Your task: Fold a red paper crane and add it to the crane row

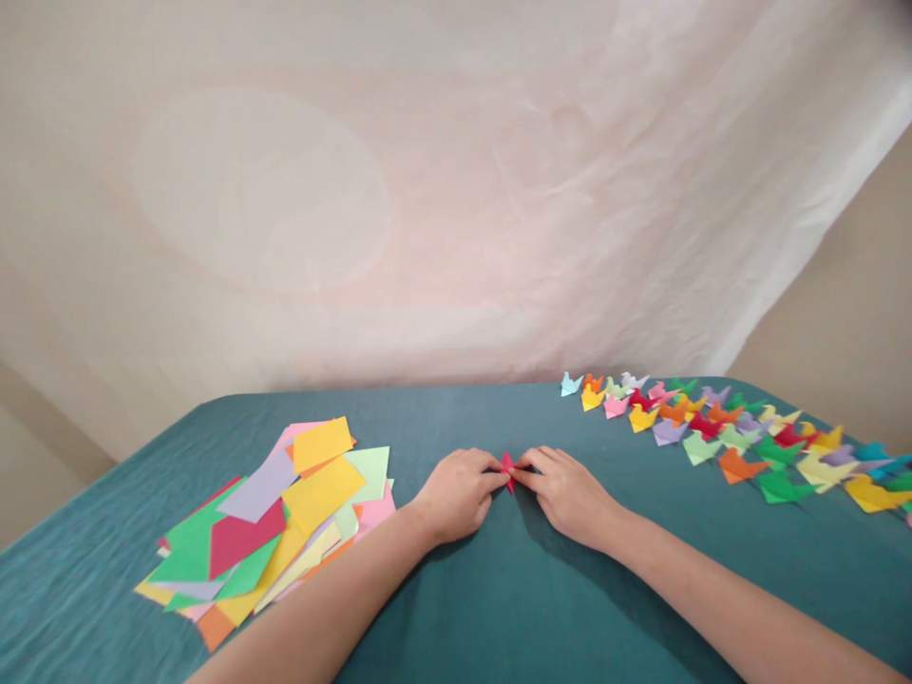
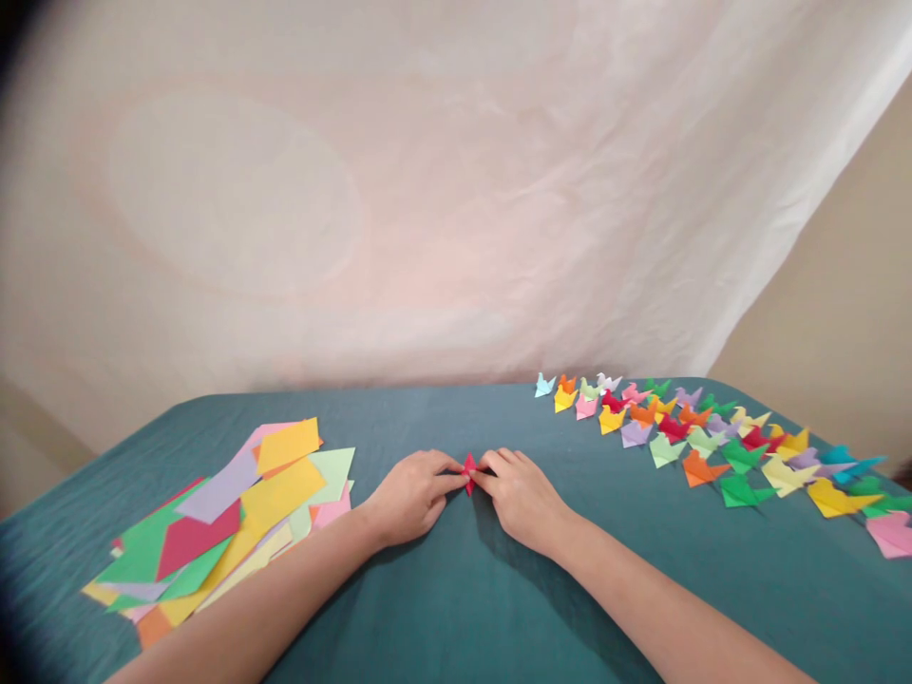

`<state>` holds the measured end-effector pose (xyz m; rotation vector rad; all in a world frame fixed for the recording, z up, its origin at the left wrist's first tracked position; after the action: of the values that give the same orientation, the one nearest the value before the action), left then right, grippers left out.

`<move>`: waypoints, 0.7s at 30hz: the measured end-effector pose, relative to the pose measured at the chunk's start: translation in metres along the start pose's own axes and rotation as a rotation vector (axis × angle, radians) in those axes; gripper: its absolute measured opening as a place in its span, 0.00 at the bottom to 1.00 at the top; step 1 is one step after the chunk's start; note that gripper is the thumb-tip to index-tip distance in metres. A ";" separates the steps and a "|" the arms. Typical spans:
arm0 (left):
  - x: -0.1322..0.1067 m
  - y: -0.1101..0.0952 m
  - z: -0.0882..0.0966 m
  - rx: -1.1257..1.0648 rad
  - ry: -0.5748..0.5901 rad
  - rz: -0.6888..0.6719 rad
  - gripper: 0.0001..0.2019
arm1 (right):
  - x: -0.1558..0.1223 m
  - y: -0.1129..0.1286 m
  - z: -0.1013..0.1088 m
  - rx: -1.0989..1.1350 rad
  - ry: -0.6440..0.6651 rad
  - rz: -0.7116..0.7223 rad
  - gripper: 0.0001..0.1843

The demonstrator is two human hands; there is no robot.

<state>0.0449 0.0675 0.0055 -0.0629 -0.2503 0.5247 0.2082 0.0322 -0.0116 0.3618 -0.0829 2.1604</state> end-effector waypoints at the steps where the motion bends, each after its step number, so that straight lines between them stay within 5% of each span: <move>1: 0.000 0.001 -0.001 0.001 -0.019 0.033 0.16 | 0.000 0.000 0.000 -0.002 0.004 0.002 0.20; 5: 0.000 0.006 -0.001 0.046 -0.084 0.153 0.13 | 0.001 0.000 0.001 -0.011 0.014 0.003 0.18; 21: 0.002 -0.001 -0.003 0.045 -0.046 0.086 0.14 | 0.000 -0.002 -0.002 0.012 -0.007 0.015 0.19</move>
<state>0.0475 0.0674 0.0035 -0.0183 -0.2818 0.6180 0.2091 0.0334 -0.0134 0.3771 -0.0768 2.1757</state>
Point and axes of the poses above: each hand's wrist, its own x-axis towards the middle knuckle, its own z-axis out of the back of the hand, y = z × x, the point moved 3 cm from there along x, towards the middle knuckle, and after that the axes turned 2 degrees about z, right-handed, at the moved point
